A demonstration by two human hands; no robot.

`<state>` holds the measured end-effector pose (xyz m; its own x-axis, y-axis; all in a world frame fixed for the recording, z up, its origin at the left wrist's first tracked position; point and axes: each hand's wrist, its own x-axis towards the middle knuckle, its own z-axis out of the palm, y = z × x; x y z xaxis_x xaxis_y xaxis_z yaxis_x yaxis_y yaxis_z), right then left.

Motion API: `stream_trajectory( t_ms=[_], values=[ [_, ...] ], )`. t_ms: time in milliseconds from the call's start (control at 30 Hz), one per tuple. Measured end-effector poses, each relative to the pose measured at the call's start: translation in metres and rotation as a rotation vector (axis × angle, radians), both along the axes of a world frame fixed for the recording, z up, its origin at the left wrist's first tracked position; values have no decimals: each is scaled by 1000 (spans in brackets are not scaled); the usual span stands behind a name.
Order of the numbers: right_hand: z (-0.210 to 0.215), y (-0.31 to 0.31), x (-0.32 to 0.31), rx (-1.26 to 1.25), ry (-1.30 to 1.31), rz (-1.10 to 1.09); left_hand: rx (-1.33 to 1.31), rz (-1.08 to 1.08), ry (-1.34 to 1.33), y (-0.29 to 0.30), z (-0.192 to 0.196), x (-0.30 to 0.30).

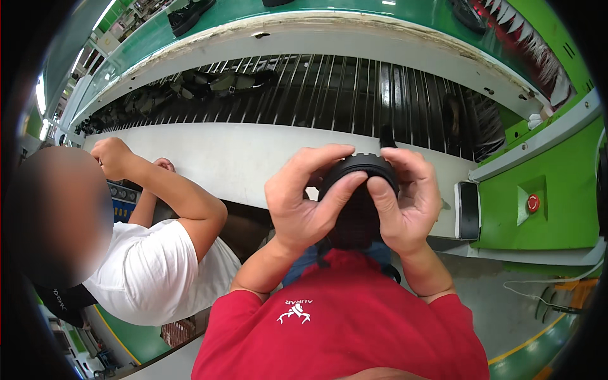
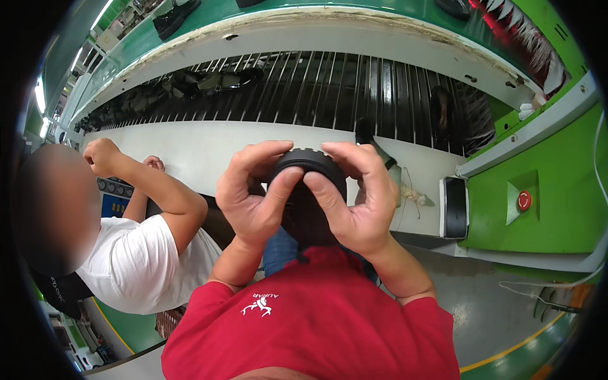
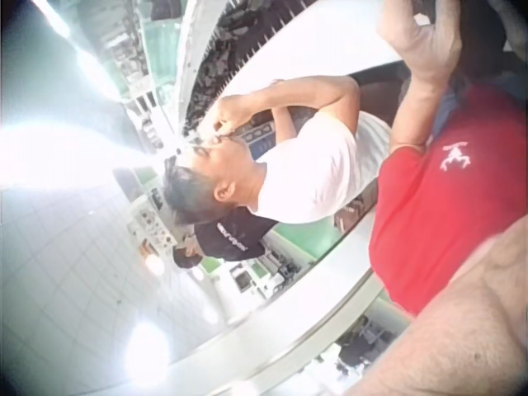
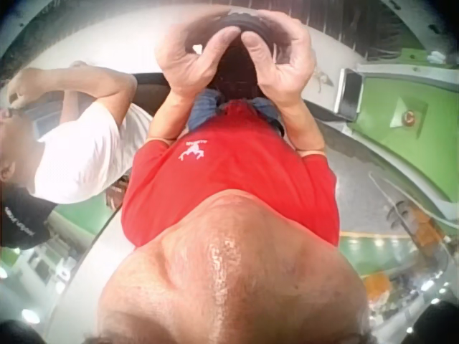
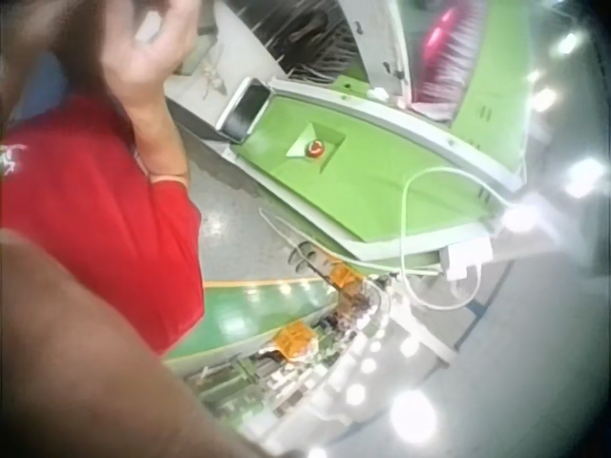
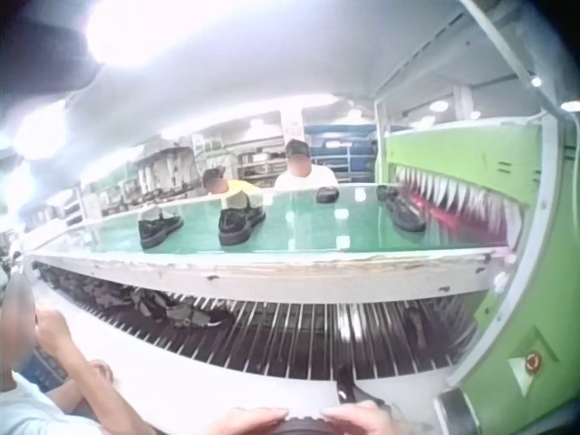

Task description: The recorder is assembling and inspecting shoes on a conveyor belt in a factory setting.

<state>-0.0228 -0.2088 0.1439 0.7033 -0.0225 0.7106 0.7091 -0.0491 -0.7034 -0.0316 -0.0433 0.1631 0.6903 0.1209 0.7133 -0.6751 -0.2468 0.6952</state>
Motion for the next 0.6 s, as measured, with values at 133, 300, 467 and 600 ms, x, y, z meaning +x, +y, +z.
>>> stream_trajectory(
  t_ms=[133, 300, 467, 600],
  values=[
    [-6, -1, 5, 44, -47, 2, 106, 0, 5, 14, -5, 0],
    [-10, 0, 2, 131, 126, 69, -78, -107, 160, 10, -7, 1],
    [-6, -7, 3, 248, 371, 218, -212, -182, 341, 9, -12, 1],
    [-15, -12, 17, 363, 547, 378, -348, -240, 426, 4, -19, 13]
  ],
)
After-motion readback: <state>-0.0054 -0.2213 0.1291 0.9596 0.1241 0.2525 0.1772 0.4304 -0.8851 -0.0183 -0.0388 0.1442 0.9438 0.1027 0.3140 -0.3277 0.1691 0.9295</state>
